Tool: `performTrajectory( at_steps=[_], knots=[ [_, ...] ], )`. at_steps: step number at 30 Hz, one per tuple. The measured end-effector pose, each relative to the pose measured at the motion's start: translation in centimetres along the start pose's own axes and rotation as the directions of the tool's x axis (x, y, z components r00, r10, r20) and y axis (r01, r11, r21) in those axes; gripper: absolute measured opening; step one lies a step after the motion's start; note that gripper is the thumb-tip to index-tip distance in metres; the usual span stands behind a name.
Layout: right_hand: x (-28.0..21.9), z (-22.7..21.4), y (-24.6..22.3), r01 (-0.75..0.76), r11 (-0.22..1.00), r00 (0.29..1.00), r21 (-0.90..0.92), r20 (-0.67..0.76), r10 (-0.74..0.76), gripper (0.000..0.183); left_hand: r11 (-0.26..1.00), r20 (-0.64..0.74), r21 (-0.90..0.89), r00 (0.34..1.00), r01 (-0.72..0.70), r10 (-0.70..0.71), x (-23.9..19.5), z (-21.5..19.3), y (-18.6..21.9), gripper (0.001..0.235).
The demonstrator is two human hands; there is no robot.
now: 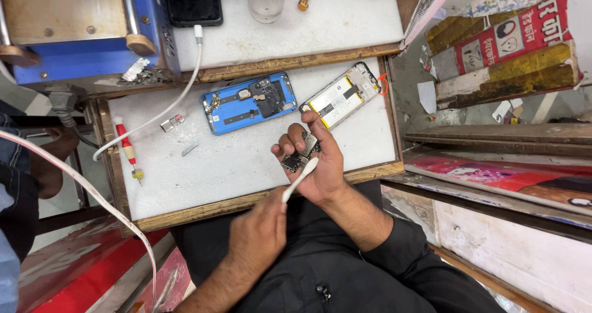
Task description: The person cleans a small electronic circuit board using a cotton swab and a liquid from a spray bottle. They wipe the board thoroughly, then place it on the workbench next to other disassembled phone parts.
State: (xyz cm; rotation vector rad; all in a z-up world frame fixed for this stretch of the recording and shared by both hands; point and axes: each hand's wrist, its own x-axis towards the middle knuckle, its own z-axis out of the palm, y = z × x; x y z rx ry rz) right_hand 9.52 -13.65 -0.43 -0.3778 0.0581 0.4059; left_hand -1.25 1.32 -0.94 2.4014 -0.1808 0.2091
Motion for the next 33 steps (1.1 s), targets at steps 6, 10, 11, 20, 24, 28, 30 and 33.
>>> performTrajectory(
  at_steps=[6,10,11,20,24,28,30,33],
  knots=[
    [0.3,0.3,-0.3,0.034,0.997,0.998,-0.07,-0.048,-0.038,0.025,0.972,0.008,-0.218,0.996,0.087,-0.087,1.1,-1.1,0.0,0.023],
    [0.6,0.4,-0.1,0.005,0.999,0.995,-0.036,-0.096,-0.009,0.026,0.862,0.114,-0.353,0.931,0.365,-0.347,2.2,-0.3,0.8,0.04],
    [0.5,0.3,0.2,-0.003,0.999,0.994,-0.045,-0.109,-0.002,0.029,0.856,0.09,-0.383,0.936,0.348,-0.34,2.6,0.0,0.8,0.039],
    [0.1,-1.5,-0.6,-0.022,0.884,0.992,-0.466,0.1,0.078,0.045,0.247,0.288,-0.885,0.88,0.395,-0.378,5.1,1.5,-2.2,0.017],
    [0.1,-2.8,-2.0,0.236,0.54,0.929,-0.808,0.351,0.12,0.049,-0.163,0.519,-0.853,0.768,0.497,-0.375,5.4,0.7,-4.2,0.011],
    [-0.2,-4.3,-1.2,0.234,0.428,0.95,-0.873,0.298,0.089,0.031,-0.295,0.625,-0.781,0.698,0.551,-0.35,5.7,-0.2,-5.2,0.024],
    [0.0,-4.9,-0.8,0.199,0.418,0.971,-0.886,0.237,0.042,0.024,-0.27,0.606,-0.794,0.745,0.545,-0.278,5.7,-0.4,-5.2,0.036],
    [0.3,-5.5,-1.0,-0.005,0.48,0.996,-0.877,0.037,0.078,0.024,-0.15,0.572,-0.82,0.78,0.552,-0.256,5.6,-0.5,-4.8,0.036]
  ],
)
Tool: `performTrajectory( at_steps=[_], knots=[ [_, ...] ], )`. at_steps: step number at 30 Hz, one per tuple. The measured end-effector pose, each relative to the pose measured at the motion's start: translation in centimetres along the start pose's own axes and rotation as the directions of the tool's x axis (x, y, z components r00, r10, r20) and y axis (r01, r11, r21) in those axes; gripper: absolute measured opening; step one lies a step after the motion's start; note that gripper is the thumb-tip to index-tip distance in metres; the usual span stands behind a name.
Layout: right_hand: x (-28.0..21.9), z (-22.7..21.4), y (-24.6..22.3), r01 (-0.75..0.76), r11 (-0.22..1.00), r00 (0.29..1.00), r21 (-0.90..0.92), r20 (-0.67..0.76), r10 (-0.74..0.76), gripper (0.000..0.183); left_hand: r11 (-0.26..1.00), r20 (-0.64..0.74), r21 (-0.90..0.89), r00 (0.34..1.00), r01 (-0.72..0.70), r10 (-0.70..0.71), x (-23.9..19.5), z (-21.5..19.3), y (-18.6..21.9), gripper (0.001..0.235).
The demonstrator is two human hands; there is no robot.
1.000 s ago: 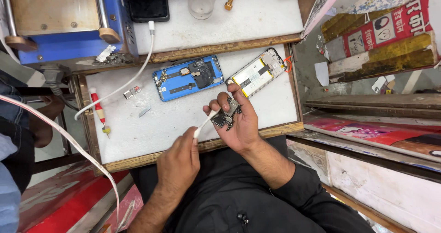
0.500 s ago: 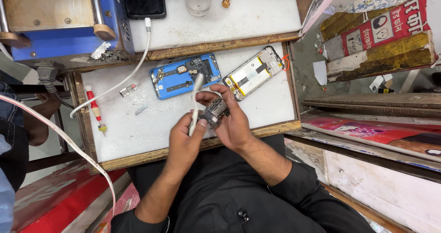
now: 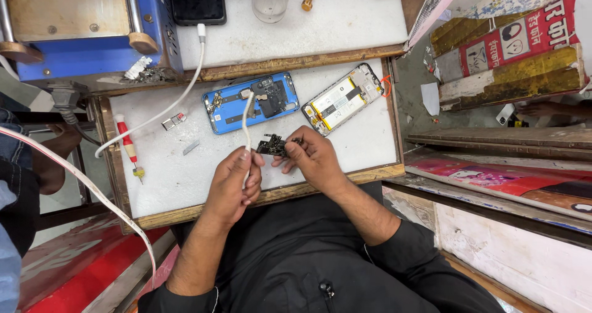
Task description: The person cleans a small electronic circuit board using a cotton swab and a liquid from a spray bottle. They wipe the board thoroughly, then place it on the workbench next to other disassembled phone parts.
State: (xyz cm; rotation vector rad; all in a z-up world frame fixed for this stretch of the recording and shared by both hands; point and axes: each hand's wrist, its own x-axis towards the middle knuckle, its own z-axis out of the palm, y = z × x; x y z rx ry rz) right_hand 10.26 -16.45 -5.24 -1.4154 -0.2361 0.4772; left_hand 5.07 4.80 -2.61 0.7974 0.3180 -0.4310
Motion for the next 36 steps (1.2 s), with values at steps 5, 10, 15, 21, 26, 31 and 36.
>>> performTrajectory(
  at_steps=[5,10,15,21,26,31,36],
  knots=[
    [0.5,-0.6,0.1,-0.077,0.994,0.996,0.072,-0.032,0.079,0.02,0.908,-0.067,0.382,0.975,-0.17,0.21,-0.8,0.8,-0.6,0.031],
    [1.1,-1.6,-0.3,-0.056,0.945,0.998,0.322,0.004,0.057,0.014,0.319,0.019,0.923,0.853,-0.215,0.522,-1.5,1.6,-0.4,0.031],
    [0.8,-2.8,-0.9,-0.204,0.712,0.978,0.672,0.172,0.118,0.028,0.18,0.13,0.949,0.844,-0.258,0.52,-1.1,2.7,-0.2,0.029],
    [1.1,-2.9,-1.7,-0.24,0.467,0.965,0.851,0.262,0.018,0.048,0.172,0.028,0.979,0.91,-0.108,0.413,-0.7,3.7,-0.3,0.031],
    [1.1,-2.1,-2.7,-0.232,0.357,0.973,0.905,0.212,0.094,0.059,0.195,0.058,0.965,0.865,-0.177,0.499,-1.0,3.5,-0.9,0.032],
    [0.9,-0.4,-2.9,-0.154,0.283,0.987,0.947,0.136,0.083,0.051,0.215,0.076,0.947,0.815,-0.239,0.574,-2.0,3.2,-1.5,0.031],
    [1.1,0.6,-3.2,-0.059,0.275,0.989,0.96,0.019,0.145,0.046,0.193,0.098,0.951,0.829,-0.241,0.551,-2.8,3.6,-2.0,0.031]
  ],
)
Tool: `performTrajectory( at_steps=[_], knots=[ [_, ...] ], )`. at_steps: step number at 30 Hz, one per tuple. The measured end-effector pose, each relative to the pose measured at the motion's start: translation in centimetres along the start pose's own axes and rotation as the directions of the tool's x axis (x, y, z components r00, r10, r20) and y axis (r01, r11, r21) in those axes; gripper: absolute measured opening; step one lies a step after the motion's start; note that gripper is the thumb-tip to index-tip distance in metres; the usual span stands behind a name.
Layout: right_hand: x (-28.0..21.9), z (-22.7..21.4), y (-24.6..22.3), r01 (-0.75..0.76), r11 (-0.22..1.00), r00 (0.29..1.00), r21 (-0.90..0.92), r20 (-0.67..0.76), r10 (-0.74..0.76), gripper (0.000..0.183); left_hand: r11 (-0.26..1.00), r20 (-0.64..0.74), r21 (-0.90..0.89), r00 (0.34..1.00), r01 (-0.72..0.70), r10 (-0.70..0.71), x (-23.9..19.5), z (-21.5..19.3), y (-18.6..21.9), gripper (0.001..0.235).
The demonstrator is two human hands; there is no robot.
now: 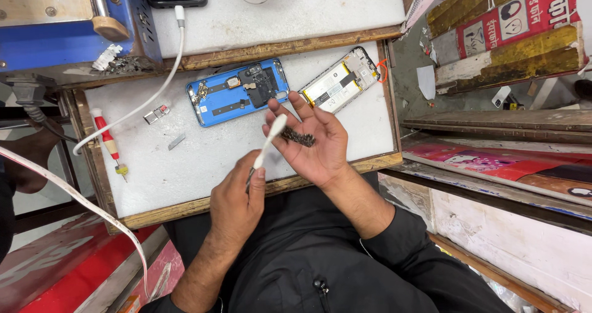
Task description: The person cleans a small electronic circuit board using a cotton swab and a liquid from a spray bottle. They wipe the board thoroughly, then place it on the workbench next to other disassembled phone parts.
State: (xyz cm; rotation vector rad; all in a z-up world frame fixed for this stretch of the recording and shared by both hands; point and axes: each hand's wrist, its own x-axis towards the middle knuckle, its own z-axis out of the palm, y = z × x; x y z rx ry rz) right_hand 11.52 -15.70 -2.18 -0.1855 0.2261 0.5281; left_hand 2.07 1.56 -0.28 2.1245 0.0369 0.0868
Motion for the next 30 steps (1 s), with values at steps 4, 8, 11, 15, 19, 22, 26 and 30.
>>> performTrajectory(
  at_steps=[4,8,11,15,19,22,26,30],
  knots=[
    [-0.1,0.7,0.6,-0.052,0.997,0.997,-0.054,0.059,0.056,0.044,0.995,-0.017,0.058,0.996,-0.086,0.088,0.1,0.3,0.5,0.031],
    [-0.3,1.1,1.0,-0.034,0.995,0.998,-0.093,0.058,0.04,0.037,0.991,0.022,0.132,0.999,-0.029,0.026,0.1,0.4,0.8,0.022],
    [-0.6,1.1,0.9,0.033,0.994,0.998,-0.101,0.057,-0.027,0.035,0.975,0.093,0.222,0.996,-0.009,-0.012,-0.2,0.7,1.2,0.018],
    [-1.1,1.7,1.0,0.083,0.989,0.983,-0.122,0.172,-0.062,0.033,0.94,0.12,0.342,0.992,-0.004,-0.04,-0.6,0.8,1.6,0.02],
    [-1.8,2.8,1.3,0.152,0.977,0.974,-0.151,0.193,-0.122,0.028,0.915,0.138,0.382,0.987,-0.129,0.082,-0.8,0.7,2.0,0.02],
    [-1.8,3.7,1.5,0.197,0.965,0.959,-0.172,0.236,-0.154,0.027,0.92,-0.012,0.386,0.997,-0.07,0.081,-0.6,0.5,2.1,0.016],
    [-2.2,4.0,1.5,0.247,0.956,0.952,-0.16,0.222,-0.209,0.029,0.889,0.138,0.427,0.984,-0.165,0.116,-0.8,0.4,2.6,0.019],
    [-2.1,4.0,1.9,0.268,0.943,0.953,-0.197,0.195,-0.23,0.03,0.888,0.098,0.449,0.994,-0.095,0.057,-0.9,0.1,2.9,0.018]
  ],
)
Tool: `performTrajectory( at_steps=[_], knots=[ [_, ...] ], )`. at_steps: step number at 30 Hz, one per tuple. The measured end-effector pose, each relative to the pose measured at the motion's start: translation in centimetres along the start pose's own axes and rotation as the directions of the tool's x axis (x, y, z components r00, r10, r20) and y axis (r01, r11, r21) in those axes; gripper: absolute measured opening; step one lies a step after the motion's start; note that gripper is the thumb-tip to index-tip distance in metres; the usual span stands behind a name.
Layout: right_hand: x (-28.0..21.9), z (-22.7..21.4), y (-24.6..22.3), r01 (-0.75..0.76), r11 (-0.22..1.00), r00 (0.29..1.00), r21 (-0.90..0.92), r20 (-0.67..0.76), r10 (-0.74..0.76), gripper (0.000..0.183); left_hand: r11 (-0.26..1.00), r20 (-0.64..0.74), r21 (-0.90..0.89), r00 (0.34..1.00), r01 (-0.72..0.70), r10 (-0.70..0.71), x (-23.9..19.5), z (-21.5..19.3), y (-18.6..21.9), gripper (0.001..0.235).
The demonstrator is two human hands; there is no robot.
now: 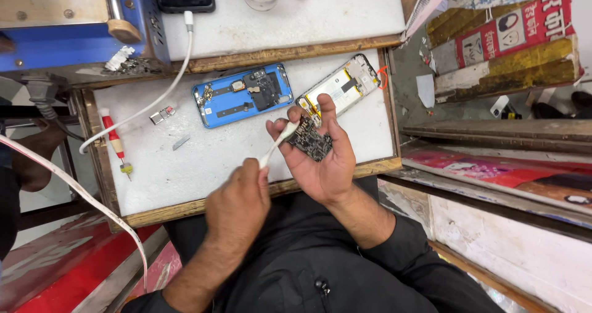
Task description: The person cleans a small electronic circuit board using a cotton swab and a liquid from a spray bottle. They wipe the board thoroughly, then place it on the workbench next to other disassembled phone parts.
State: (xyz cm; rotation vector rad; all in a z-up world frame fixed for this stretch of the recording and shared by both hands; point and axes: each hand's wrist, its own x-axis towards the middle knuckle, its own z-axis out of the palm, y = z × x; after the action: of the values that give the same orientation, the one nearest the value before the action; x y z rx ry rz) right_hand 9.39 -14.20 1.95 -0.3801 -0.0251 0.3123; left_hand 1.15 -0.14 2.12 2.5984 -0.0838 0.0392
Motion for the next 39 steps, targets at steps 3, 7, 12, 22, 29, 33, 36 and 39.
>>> performTrajectory(
  at_steps=[3,7,12,22,29,33,36,39],
  knots=[
    [0.0,-0.2,0.0,0.004,0.997,0.999,0.072,0.037,-0.007,0.031,0.997,0.015,-0.054,0.999,-0.049,0.05,0.2,-0.2,0.2,0.02],
    [0.1,-0.3,0.2,0.018,0.999,1.0,0.043,0.014,-0.019,0.031,0.992,0.018,0.042,0.993,0.118,-0.119,-0.2,-0.4,0.0,0.02],
    [0.1,-0.2,0.1,0.003,0.999,1.0,0.037,0.028,-0.004,0.033,0.998,0.011,-0.06,1.0,0.014,-0.013,-0.8,-0.1,-0.3,0.036],
    [0.0,-0.5,-0.7,-0.051,0.998,0.998,0.037,0.036,0.05,0.037,0.987,-0.095,0.005,0.982,-0.161,0.16,-0.7,-1.9,-0.8,0.073],
    [-0.5,-1.1,-0.4,-0.117,0.993,0.991,-0.023,-0.067,0.115,0.04,0.987,-0.025,0.107,0.992,-0.122,0.125,-0.7,-1.9,-0.8,0.069],
    [-0.8,-1.3,0.5,-0.129,0.991,0.992,-0.027,0.007,0.129,0.039,0.988,-0.021,0.114,0.994,-0.109,0.112,-1.2,-2.5,-0.6,0.069],
    [0.1,-0.9,-0.1,-0.056,0.998,0.996,-0.019,-0.072,0.055,0.039,0.987,-0.024,0.117,0.994,-0.108,0.111,-0.6,-3.1,-0.4,0.071],
    [0.0,-0.7,-0.1,-0.072,0.995,0.995,-0.07,-0.075,0.067,0.036,0.983,0.003,0.154,0.995,-0.098,0.098,-0.6,-2.9,-0.7,0.07]
  ],
)
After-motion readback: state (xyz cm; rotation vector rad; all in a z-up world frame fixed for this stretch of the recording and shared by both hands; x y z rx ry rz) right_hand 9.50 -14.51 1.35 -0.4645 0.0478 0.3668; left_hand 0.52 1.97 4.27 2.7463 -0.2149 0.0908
